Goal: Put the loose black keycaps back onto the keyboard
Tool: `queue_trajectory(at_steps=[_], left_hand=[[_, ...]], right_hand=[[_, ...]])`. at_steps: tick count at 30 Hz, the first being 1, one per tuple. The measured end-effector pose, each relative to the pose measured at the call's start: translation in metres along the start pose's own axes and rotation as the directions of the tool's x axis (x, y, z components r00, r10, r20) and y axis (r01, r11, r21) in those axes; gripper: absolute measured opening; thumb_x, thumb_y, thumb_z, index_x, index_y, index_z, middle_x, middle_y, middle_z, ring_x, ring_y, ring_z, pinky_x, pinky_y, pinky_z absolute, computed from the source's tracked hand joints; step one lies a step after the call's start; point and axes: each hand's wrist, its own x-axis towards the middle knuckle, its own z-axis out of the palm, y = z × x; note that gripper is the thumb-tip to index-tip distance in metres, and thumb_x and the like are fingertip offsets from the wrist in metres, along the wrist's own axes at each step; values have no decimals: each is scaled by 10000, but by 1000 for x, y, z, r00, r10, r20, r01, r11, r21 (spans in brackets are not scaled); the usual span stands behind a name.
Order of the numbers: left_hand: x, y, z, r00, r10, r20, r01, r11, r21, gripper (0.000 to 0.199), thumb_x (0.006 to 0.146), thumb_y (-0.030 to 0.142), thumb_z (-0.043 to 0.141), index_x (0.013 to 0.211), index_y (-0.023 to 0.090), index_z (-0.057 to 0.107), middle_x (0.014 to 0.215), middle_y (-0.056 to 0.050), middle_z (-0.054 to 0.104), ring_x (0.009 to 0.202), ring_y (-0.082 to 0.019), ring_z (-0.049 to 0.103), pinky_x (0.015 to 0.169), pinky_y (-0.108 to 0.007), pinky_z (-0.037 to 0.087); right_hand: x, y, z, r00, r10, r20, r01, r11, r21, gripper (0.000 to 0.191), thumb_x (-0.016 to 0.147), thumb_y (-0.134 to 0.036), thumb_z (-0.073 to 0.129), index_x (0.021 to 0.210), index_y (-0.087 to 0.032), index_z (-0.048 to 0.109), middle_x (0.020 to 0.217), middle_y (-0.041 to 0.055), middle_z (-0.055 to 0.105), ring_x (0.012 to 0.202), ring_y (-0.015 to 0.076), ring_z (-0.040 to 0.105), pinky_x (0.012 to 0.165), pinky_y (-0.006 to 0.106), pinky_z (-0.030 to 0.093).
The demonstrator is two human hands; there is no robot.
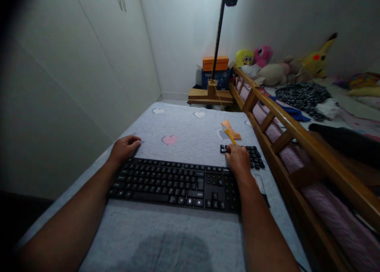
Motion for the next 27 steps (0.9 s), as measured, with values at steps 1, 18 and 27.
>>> queue_trajectory(at_steps=[1, 18, 27], left_hand=[[0, 0, 0, 1000, -1, 0, 1, 1000, -3, 257, 681, 397, 604, 808, 201, 713, 811, -33, 736, 760, -204, 667, 768, -296, 509], [-2, 0, -2, 1000, 2, -1, -2, 1000, -24, 258, 678, 391, 610, 820, 202, 715, 818, -39, 740, 784, -220, 670, 772, -308, 511], [0, -2, 0, 1000, 13, 17, -13, 1000, -5, 263, 686, 377, 596, 834, 191, 709, 834, -37, 737, 787, -202, 667, 800, -301, 512]], right_hand=[[0, -1, -1, 1000, 10, 5, -10, 1000, 4, 143, 834, -226, 598, 924, -186, 701, 937, 86, 732, 872, 231, 609, 811, 330, 410], [-10, -11, -61, 995, 80, -54, -54, 921, 386, 189, 747, -249, 620, 913, -185, 686, 907, 64, 724, 825, 213, 647, 773, 321, 467], [-71, -35, -84, 984, -171, -45, 170, 842, 512, 118, 790, -259, 599, 879, -225, 669, 920, 45, 691, 881, 216, 619, 825, 346, 466]])
